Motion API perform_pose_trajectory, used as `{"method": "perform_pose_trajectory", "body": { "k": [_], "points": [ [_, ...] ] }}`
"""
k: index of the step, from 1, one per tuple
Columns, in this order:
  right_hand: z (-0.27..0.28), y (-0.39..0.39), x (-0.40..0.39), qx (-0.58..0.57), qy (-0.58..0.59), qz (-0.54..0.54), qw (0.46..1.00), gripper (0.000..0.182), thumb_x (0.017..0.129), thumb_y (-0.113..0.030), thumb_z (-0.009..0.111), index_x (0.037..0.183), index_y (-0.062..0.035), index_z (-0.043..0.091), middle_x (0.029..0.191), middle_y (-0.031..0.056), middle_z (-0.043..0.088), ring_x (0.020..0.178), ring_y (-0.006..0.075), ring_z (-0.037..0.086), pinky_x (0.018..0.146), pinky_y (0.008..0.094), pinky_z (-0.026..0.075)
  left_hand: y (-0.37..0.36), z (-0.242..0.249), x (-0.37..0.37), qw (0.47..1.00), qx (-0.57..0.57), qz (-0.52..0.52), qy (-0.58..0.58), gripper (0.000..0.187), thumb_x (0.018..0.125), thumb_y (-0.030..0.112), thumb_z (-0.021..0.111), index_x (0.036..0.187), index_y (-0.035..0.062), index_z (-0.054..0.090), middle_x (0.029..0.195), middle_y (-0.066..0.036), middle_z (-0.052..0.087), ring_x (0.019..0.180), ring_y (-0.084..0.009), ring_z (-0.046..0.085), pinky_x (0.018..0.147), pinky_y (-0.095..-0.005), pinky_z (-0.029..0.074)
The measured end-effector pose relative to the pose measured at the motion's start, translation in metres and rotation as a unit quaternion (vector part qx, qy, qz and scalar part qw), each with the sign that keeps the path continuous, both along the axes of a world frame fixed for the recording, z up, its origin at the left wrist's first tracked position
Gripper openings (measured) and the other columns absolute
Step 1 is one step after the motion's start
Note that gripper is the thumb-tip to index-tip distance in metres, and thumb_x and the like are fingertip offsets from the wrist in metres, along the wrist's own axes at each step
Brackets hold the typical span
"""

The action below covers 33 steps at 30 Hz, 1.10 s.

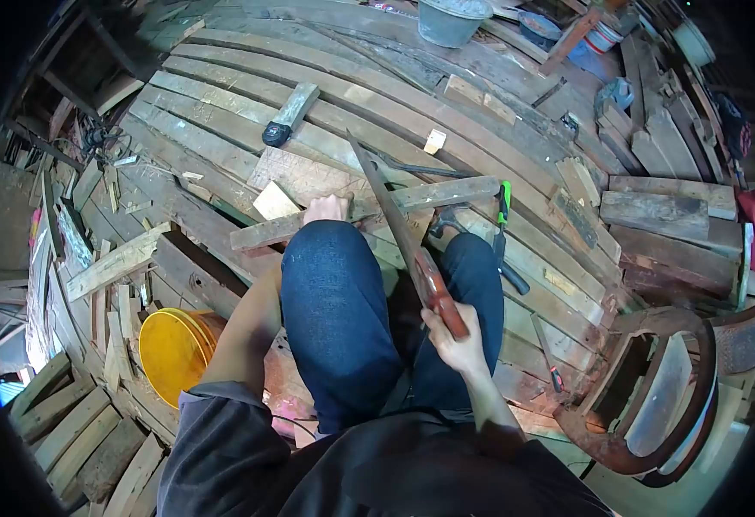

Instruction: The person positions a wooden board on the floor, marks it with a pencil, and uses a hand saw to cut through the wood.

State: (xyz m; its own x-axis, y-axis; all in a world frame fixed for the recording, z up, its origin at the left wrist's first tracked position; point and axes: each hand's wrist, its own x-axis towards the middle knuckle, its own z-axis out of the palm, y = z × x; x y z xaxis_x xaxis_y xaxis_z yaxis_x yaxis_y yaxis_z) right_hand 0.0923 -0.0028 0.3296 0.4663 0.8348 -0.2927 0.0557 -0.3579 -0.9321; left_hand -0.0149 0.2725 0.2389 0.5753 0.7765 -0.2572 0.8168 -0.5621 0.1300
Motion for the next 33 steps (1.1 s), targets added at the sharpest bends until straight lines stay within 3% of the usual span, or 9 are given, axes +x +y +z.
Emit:
{"method": "perform_pose_trajectory", "body": {
  "k": [7, 12, 14, 18, 21, 22, 26, 30, 33],
  "points": [
    [0.027, -0.024, -0.002, -0.032, 0.065, -0.015, 0.997, 0.025, 0.091, -0.008, 0.068, 0.072, -0.0021, 0.054, 0.057, 0.0028, 0.047, 0.053, 0.0099, 0.045, 0.051, 0.0307, 0.036, 0.001, -0.013, -0.004, 0.999, 0.014, -0.035, 0.012, 0.039, 0.077, 0.040, 0.077, 0.099, 0.0077, 0.073, 0.096, -0.013, 0.070, 0.092, -0.0289, 0.070, 0.082, -0.0390, 0.056],
    [-0.024, 0.019, -0.001, -0.006, 0.012, -0.015, 1.000, 0.025, 0.092, -0.010, 0.068, 0.073, -0.0016, 0.054, 0.056, 0.0032, 0.047, 0.052, 0.0099, 0.045, 0.051, 0.0316, 0.037, 0.003, -0.028, -0.004, 1.000, 0.014, -0.021, 0.009, 0.038, 0.076, 0.040, 0.077, 0.095, 0.0076, 0.072, 0.093, -0.013, 0.069, 0.092, -0.0288, 0.069, 0.081, -0.0400, 0.055],
    [0.001, 0.006, -0.005, 0.022, -0.059, 0.026, 0.998, 0.024, 0.092, -0.010, 0.067, 0.073, -0.0015, 0.054, 0.056, 0.0026, 0.047, 0.052, 0.0096, 0.045, 0.051, 0.0317, 0.037, 0.003, -0.036, -0.006, 1.000, 0.012, -0.009, -0.003, 0.037, 0.074, 0.040, 0.078, 0.090, 0.0079, 0.069, 0.089, -0.013, 0.066, 0.089, -0.0287, 0.067, 0.079, -0.0410, 0.053],
    [0.035, -0.035, -0.012, -0.016, 0.021, 0.006, 1.000, 0.023, 0.091, -0.007, 0.067, 0.073, -0.0013, 0.054, 0.055, 0.0059, 0.046, 0.050, 0.0110, 0.045, 0.050, 0.0323, 0.036, 0.007, -0.066, -0.014, 0.986, 0.141, -0.074, -0.039, 0.065, 0.074, 0.053, 0.079, 0.121, 0.0110, 0.062, 0.080, -0.013, 0.072, 0.077, -0.0297, 0.073, 0.068, -0.0401, 0.058],
    [0.014, -0.009, -0.005, 0.034, -0.082, 0.050, 0.995, 0.024, 0.091, -0.009, 0.067, 0.073, -0.0005, 0.054, 0.055, 0.0069, 0.046, 0.049, 0.0116, 0.044, 0.049, 0.0327, 0.035, -0.004, -0.069, -0.016, 0.990, 0.119, -0.054, -0.055, 0.036, 0.073, 0.039, 0.077, 0.087, 0.0086, 0.062, 0.083, -0.011, 0.059, 0.080, -0.0282, 0.062, 0.072, -0.0413, 0.049],
    [-0.005, 0.006, -0.003, 0.040, -0.044, 0.030, 0.998, 0.026, 0.092, -0.011, 0.067, 0.073, 0.0001, 0.053, 0.055, 0.0068, 0.046, 0.048, 0.0124, 0.042, 0.049, 0.0334, 0.034, 0.000, -0.028, -0.009, 0.999, -0.001, -0.042, 0.004, 0.041, 0.077, 0.038, 0.075, 0.100, 0.0055, 0.066, 0.090, -0.013, 0.068, 0.085, -0.0299, 0.069, 0.076, -0.0425, 0.054],
    [-0.010, 0.022, -0.001, 0.030, -0.056, 0.031, 0.998, 0.027, 0.091, -0.012, 0.069, 0.073, 0.0003, 0.052, 0.055, 0.0068, 0.045, 0.049, 0.0140, 0.042, 0.050, 0.0333, 0.034, -0.004, -0.031, -0.012, 0.995, 0.052, -0.071, -0.034, 0.052, 0.079, 0.034, 0.074, 0.121, 0.0066, 0.061, 0.094, -0.015, 0.071, 0.088, -0.0304, 0.071, 0.078, -0.0425, 0.056],
    [0.030, -0.039, 0.000, 0.003, -0.040, 0.050, 0.998, 0.022, 0.090, -0.006, 0.067, 0.073, -0.0005, 0.054, 0.056, 0.0059, 0.048, 0.049, 0.0129, 0.045, 0.050, 0.0313, 0.035, -0.004, -0.067, -0.023, 0.986, 0.096, -0.090, -0.101, 0.060, 0.079, 0.031, 0.073, 0.130, 0.0060, 0.055, 0.094, -0.019, 0.070, 0.088, -0.0330, 0.071, 0.076, -0.0448, 0.056],
    [0.020, -0.053, 0.000, -0.004, -0.002, 0.016, 1.000, 0.020, 0.090, -0.005, 0.067, 0.073, -0.0009, 0.056, 0.056, 0.0037, 0.049, 0.050, 0.0106, 0.046, 0.049, 0.0300, 0.035, -0.007, -0.048, -0.015, 0.993, 0.055, -0.064, -0.078, 0.063, 0.078, 0.032, 0.073, 0.132, 0.0054, 0.054, 0.095, -0.020, 0.070, 0.087, -0.0332, 0.071, 0.075, -0.0452, 0.057]
  ]
}}
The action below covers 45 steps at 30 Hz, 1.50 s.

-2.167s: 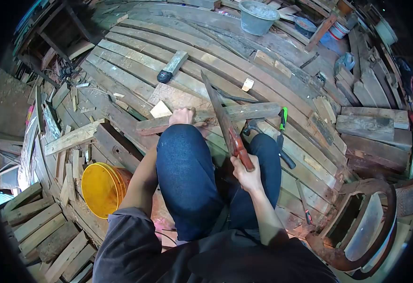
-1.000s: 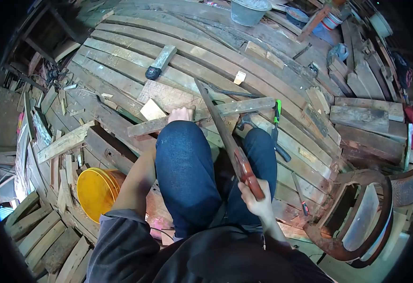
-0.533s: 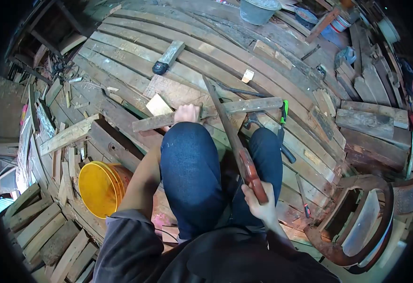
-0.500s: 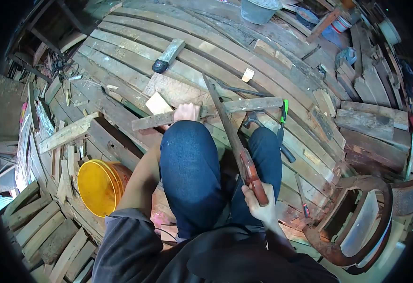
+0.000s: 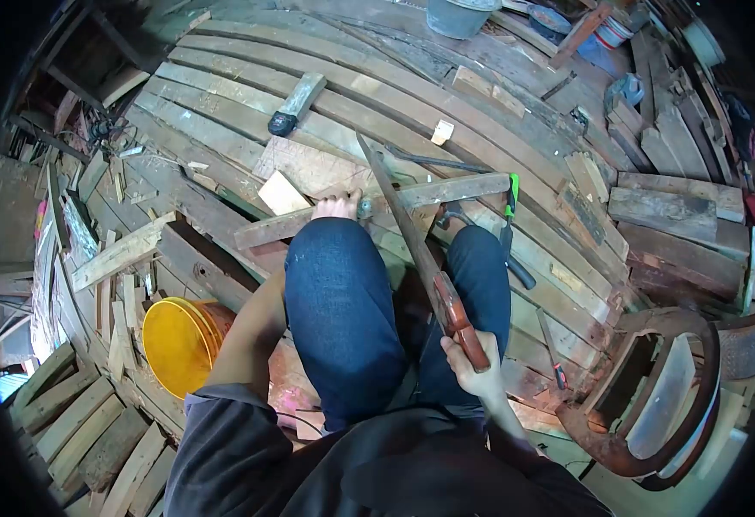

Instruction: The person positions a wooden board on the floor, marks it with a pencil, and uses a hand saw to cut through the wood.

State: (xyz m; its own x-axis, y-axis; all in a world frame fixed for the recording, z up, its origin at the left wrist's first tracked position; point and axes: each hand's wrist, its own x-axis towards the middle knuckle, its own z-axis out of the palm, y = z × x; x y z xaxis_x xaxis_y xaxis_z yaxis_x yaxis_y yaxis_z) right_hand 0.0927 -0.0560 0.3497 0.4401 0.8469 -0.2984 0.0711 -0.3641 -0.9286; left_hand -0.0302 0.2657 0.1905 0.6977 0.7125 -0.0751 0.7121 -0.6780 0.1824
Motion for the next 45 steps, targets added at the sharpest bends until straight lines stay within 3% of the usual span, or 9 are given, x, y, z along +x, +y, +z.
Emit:
{"method": "perform_pose_trajectory", "body": {
  "k": [10, 14, 16, 17, 23, 28, 30, 35, 45],
  "points": [
    [0.000, -0.018, 0.016, -0.026, 0.124, -0.041, 0.991, 0.024, 0.093, -0.008, 0.068, 0.072, -0.0034, 0.057, 0.056, -0.0016, 0.053, 0.049, 0.0054, 0.050, 0.045, 0.0254, 0.037, 0.009, 0.019, 0.006, 0.990, -0.106, 0.046, 0.087, 0.082, 0.074, 0.054, 0.078, 0.128, -0.0036, 0.055, 0.121, -0.023, 0.060, 0.116, -0.0379, 0.060, 0.095, -0.0448, 0.052],
    [0.010, -0.026, 0.018, -0.037, 0.128, -0.046, 0.990, 0.026, 0.093, -0.005, 0.065, 0.070, -0.0050, 0.051, 0.056, -0.0029, 0.047, 0.046, 0.0043, 0.043, 0.043, 0.0247, 0.032, 0.015, 0.006, 0.003, 0.992, -0.114, -0.028, 0.053, 0.094, 0.071, 0.065, 0.076, 0.130, -0.0046, 0.051, 0.119, -0.023, 0.060, 0.108, -0.0393, 0.065, 0.091, -0.0475, 0.053],
    [0.011, -0.028, 0.017, -0.022, 0.115, -0.042, 0.992, 0.032, 0.093, 0.001, 0.060, 0.068, -0.0077, 0.042, 0.055, -0.0055, 0.035, 0.042, 0.0025, 0.033, 0.040, 0.0242, 0.023, 0.006, 0.007, 0.005, 0.993, -0.097, -0.027, 0.065, 0.089, 0.071, 0.060, 0.078, 0.128, -0.0035, 0.052, 0.119, -0.023, 0.062, 0.103, -0.0370, 0.067, 0.089, -0.0469, 0.054],
    [0.010, -0.034, 0.022, -0.060, 0.135, -0.052, 0.988, 0.025, 0.092, -0.008, 0.066, 0.070, -0.0033, 0.056, 0.055, -0.0014, 0.053, 0.048, 0.0062, 0.049, 0.045, 0.0254, 0.036, 0.001, 0.008, 0.005, 0.994, -0.088, -0.020, 0.064, 0.087, 0.071, 0.058, 0.079, 0.126, -0.0030, 0.053, 0.117, -0.023, 0.063, 0.102, -0.0367, 0.068, 0.088, -0.0469, 0.055],
    [-0.008, -0.021, 0.006, -0.021, -0.024, 0.011, 0.999, 0.025, 0.092, -0.007, 0.066, 0.070, -0.0030, 0.056, 0.055, -0.0012, 0.051, 0.049, 0.0067, 0.049, 0.046, 0.0256, 0.035, 0.002, -0.005, 0.005, 0.996, -0.061, 0.000, 0.060, 0.073, 0.070, 0.048, 0.084, 0.118, -0.0011, 0.059, 0.095, -0.020, 0.071, 0.093, -0.0355, 0.071, 0.083, -0.0451, 0.057],
    [0.004, 0.003, 0.003, -0.002, 0.119, -0.064, 0.991, 0.022, 0.092, -0.006, 0.066, 0.073, -0.0024, 0.056, 0.055, -0.0019, 0.051, 0.048, 0.0051, 0.047, 0.045, 0.0248, 0.035, -0.006, 0.025, 0.006, 0.996, -0.074, 0.003, 0.048, 0.072, 0.071, 0.049, 0.083, 0.118, -0.0003, 0.060, 0.092, -0.021, 0.072, 0.089, -0.0359, 0.072, 0.080, -0.0442, 0.058],
    [0.002, 0.004, 0.005, 0.012, 0.135, -0.077, 0.988, 0.022, 0.092, -0.005, 0.065, 0.073, -0.0026, 0.056, 0.056, -0.0025, 0.052, 0.048, 0.0045, 0.047, 0.045, 0.0240, 0.035, 0.001, -0.015, 0.003, 0.997, -0.048, 0.008, 0.066, 0.074, 0.072, 0.051, 0.082, 0.120, -0.0003, 0.060, 0.093, -0.021, 0.072, 0.090, -0.0360, 0.072, 0.080, -0.0440, 0.058],
    [-0.013, -0.005, 0.011, 0.036, 0.173, -0.070, 0.982, 0.013, 0.093, -0.006, 0.065, 0.082, -0.0018, 0.059, 0.057, -0.0029, 0.052, 0.048, 0.0041, 0.047, 0.045, 0.0225, 0.035, 0.005, -0.017, 0.004, 0.995, -0.055, -0.001, 0.084, 0.078, 0.072, 0.055, 0.080, 0.123, -0.0002, 0.059, 0.093, -0.021, 0.071, 0.091, -0.0359, 0.072, 0.081, -0.0442, 0.057],
    [-0.025, -0.010, 0.000, 0.006, 0.109, -0.048, 0.993, 0.015, 0.091, -0.005, 0.065, 0.078, -0.0004, 0.060, 0.056, -0.0003, 0.054, 0.048, 0.0070, 0.050, 0.045, 0.0258, 0.037, -0.006, 0.023, 0.007, 0.994, -0.076, 0.005, 0.083, 0.073, 0.074, 0.052, 0.080, 0.120, -0.0007, 0.060, 0.091, -0.021, 0.072, 0.088, -0.0361, 0.072, 0.077, -0.0443, 0.059]
  ]
}}
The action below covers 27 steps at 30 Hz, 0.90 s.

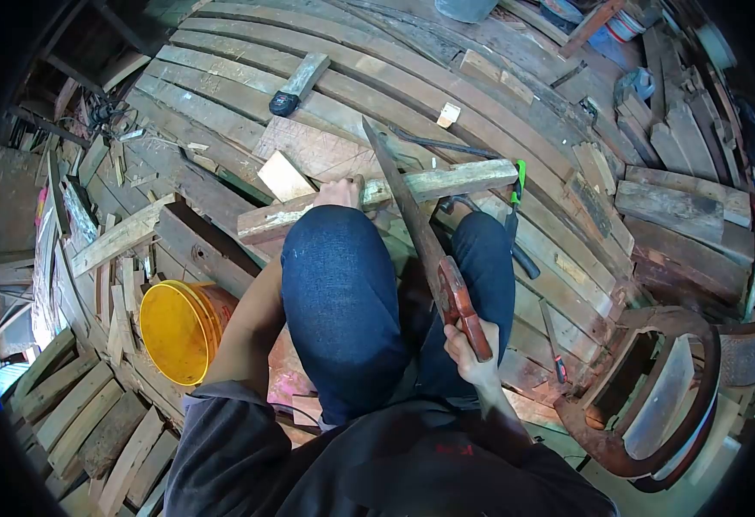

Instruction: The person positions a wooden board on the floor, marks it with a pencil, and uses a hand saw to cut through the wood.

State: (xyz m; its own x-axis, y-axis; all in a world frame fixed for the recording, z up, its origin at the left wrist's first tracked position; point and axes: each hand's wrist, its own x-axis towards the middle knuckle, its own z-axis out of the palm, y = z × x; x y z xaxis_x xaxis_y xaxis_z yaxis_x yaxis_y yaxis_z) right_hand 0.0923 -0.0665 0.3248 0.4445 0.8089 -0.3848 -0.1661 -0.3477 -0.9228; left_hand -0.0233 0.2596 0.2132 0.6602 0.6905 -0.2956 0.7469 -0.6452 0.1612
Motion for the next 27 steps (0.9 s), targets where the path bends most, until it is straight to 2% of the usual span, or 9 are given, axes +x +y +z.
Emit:
{"method": "perform_pose_trajectory", "body": {
  "k": [4, 13, 18, 22, 25, 27],
  "points": [
    [0.002, -0.004, -0.002, -0.010, -0.010, 0.004, 1.000, 0.016, 0.091, -0.005, 0.065, 0.076, -0.0001, 0.060, 0.056, 0.0009, 0.054, 0.048, 0.0083, 0.050, 0.046, 0.0273, 0.037, 0.001, -0.005, -0.002, 1.000, 0.002, 0.001, -0.016, 0.073, 0.074, 0.053, 0.080, 0.119, 0.0001, 0.060, 0.090, -0.021, 0.072, 0.087, -0.0359, 0.072, 0.077, -0.0438, 0.059],
    [-0.002, -0.007, -0.006, 0.000, -0.085, 0.027, 0.996, 0.010, 0.088, -0.006, 0.067, 0.082, 0.0014, 0.063, 0.058, 0.0070, 0.054, 0.051, 0.0137, 0.050, 0.050, 0.0313, 0.040, -0.001, -0.002, -0.004, 0.998, 0.029, -0.012, -0.057, 0.074, 0.073, 0.053, 0.081, 0.120, -0.0003, 0.060, 0.093, -0.022, 0.071, 0.088, -0.0362, 0.072, 0.077, -0.0443, 0.058],
    [-0.011, -0.002, -0.010, -0.006, -0.102, 0.033, 0.994, 0.014, 0.088, -0.007, 0.068, 0.079, 0.0003, 0.061, 0.058, 0.0092, 0.054, 0.050, 0.0178, 0.052, 0.051, 0.0327, 0.041, -0.004, 0.010, -0.001, 1.000, -0.004, 0.003, -0.012, 0.074, 0.073, 0.052, 0.080, 0.121, -0.0008, 0.060, 0.095, -0.021, 0.072, 0.088, -0.0371, 0.072, 0.078, -0.0437, 0.059],
    [-0.021, 0.016, -0.010, 0.000, -0.150, 0.051, 0.987, 0.020, 0.088, -0.009, 0.069, 0.074, -0.0006, 0.057, 0.057, 0.0098, 0.052, 0.049, 0.0199, 0.050, 0.050, 0.0342, 0.039, -0.002, 0.001, 0.000, 0.999, -0.026, 0.002, 0.044, 0.066, 0.077, 0.046, 0.078, 0.119, -0.0019, 0.061, 0.098, -0.020, 0.071, 0.097, -0.0333, 0.070, 0.086, -0.0417, 0.056],
    [-0.031, 0.040, -0.007, 0.016, -0.149, 0.049, 0.988, 0.023, 0.089, -0.010, 0.069, 0.073, -0.0012, 0.056, 0.056, 0.0098, 0.050, 0.048, 0.0195, 0.048, 0.050, 0.0354, 0.037, -0.003, 0.001, 0.000, 1.000, -0.013, 0.004, 0.022, 0.069, 0.078, 0.046, 0.077, 0.123, -0.0025, 0.059, 0.097, -0.019, 0.071, 0.097, -0.0341, 0.070, 0.086, -0.0415, 0.056],
    [-0.045, 0.057, -0.004, 0.034, -0.137, 0.048, 0.989, 0.023, 0.089, -0.010, 0.069, 0.073, -0.0013, 0.055, 0.056, 0.0101, 0.049, 0.048, 0.0194, 0.047, 0.050, 0.0353, 0.037, -0.004, -0.003, -0.002, 1.000, 0.014, 0.007, -0.014, 0.072, 0.073, 0.049, 0.080, 0.121, -0.0011, 0.060, 0.094, -0.020, 0.072, 0.089, -0.0350, 0.071, 0.080, -0.0419, 0.058]
  ]
}}
